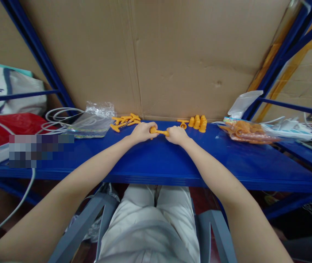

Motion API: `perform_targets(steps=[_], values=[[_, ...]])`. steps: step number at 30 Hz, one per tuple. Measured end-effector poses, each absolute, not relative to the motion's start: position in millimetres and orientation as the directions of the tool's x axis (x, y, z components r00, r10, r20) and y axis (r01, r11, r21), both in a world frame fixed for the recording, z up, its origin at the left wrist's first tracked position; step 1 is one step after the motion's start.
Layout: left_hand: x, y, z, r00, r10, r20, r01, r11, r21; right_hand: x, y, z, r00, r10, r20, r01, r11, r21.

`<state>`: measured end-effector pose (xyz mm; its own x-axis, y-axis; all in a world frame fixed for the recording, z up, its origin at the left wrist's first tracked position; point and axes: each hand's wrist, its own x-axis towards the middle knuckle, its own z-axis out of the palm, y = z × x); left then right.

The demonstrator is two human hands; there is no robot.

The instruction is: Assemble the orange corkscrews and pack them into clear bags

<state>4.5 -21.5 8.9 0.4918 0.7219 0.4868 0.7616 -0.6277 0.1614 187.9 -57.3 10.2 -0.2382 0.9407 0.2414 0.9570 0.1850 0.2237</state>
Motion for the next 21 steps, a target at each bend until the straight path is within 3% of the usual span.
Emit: perform_targets(steps=[4, 11, 15, 21], values=[[-2.9, -12.6, 7.8, 0.488, 0.739, 0.464, 0.772, -0.614, 0.166, 191.5, -53.7, 7.3, -0.276, 0.915, 0.293, 0.96, 0.247, 0.132], [-24.9, 8.2, 3.9, 0.43, 0.795, 0.428, 0.836, -0.529, 0.144, 205.0, -33.9, -7.0, -0.547, 0.724, 0.421, 0.776, 0.627, -0.069], [-28.0, 11.2, 3.6, 0.421, 0.807, 0.413, 0.841, -0.519, 0.156, 204.4, -31.8, -8.8, -0.618, 0.652, 0.439, 0.702, 0.709, -0.063], [-26.6, 12.3, 2.1, 0.432, 0.8, 0.415, 0.833, -0.531, 0.157, 202.3, -35.8, -5.2, -0.637, 0.643, 0.425, 0.717, 0.697, 0.019]])
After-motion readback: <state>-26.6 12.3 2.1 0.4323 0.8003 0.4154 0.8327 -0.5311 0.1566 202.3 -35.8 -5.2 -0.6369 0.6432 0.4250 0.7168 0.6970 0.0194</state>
